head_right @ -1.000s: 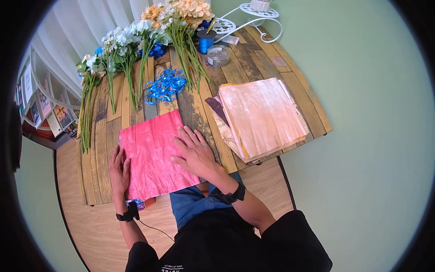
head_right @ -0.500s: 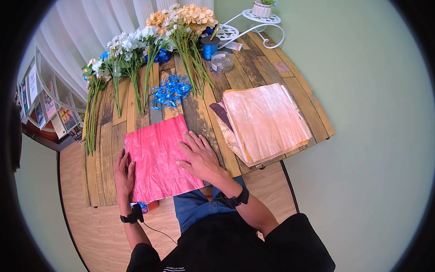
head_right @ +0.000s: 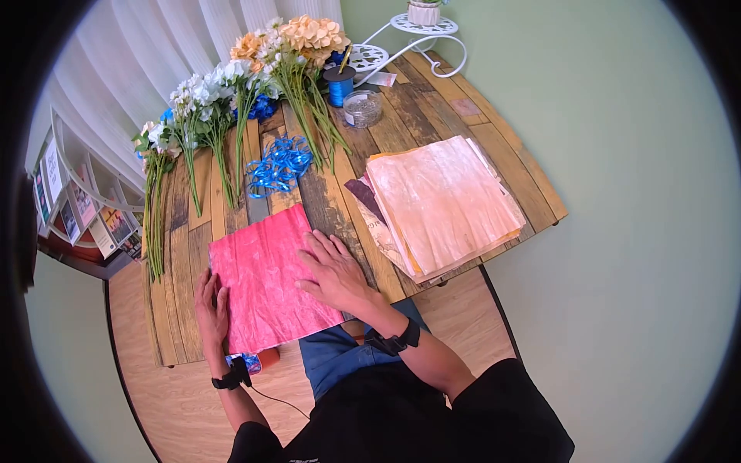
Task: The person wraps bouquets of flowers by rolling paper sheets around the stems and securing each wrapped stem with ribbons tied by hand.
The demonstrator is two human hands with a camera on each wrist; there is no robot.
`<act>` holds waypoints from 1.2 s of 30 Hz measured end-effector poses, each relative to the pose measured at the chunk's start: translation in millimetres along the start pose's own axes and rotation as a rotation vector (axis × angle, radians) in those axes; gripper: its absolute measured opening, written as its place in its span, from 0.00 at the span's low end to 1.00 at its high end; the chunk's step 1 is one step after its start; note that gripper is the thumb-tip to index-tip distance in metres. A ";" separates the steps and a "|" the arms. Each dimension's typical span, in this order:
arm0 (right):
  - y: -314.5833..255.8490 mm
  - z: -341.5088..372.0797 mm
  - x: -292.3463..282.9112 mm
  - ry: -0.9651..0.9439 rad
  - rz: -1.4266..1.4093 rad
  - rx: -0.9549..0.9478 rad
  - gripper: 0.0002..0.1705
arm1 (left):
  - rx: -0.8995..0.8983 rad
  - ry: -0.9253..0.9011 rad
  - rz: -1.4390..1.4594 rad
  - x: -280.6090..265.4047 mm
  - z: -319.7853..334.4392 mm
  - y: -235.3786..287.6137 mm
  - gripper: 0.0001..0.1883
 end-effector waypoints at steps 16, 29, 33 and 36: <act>-1.5 1.8 -13.9 0.091 -0.107 -0.027 0.35 | -0.092 0.107 0.172 -15.2 0.4 -6.3 0.18; 1.3 0.3 -17.5 0.019 -0.209 0.022 0.35 | -0.994 0.439 0.714 73.0 304.6 -170.1 0.21; 1.4 0.5 -17.8 0.015 -0.214 0.035 0.35 | -1.360 -0.395 0.896 231.7 362.7 -120.7 0.27; 0.4 0.0 -19.9 0.021 -0.218 0.012 0.34 | -1.248 -0.709 0.703 245.2 361.0 -74.4 0.28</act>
Point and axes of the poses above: each hand's wrist, its own z-axis away from the middle knuckle, its own x-axis out of the palm, y = z × x, the point moved 9 cm from there along -z, towards the middle knuckle, and after that the axes turned 3 degrees about -z, right-handed, at the moved point
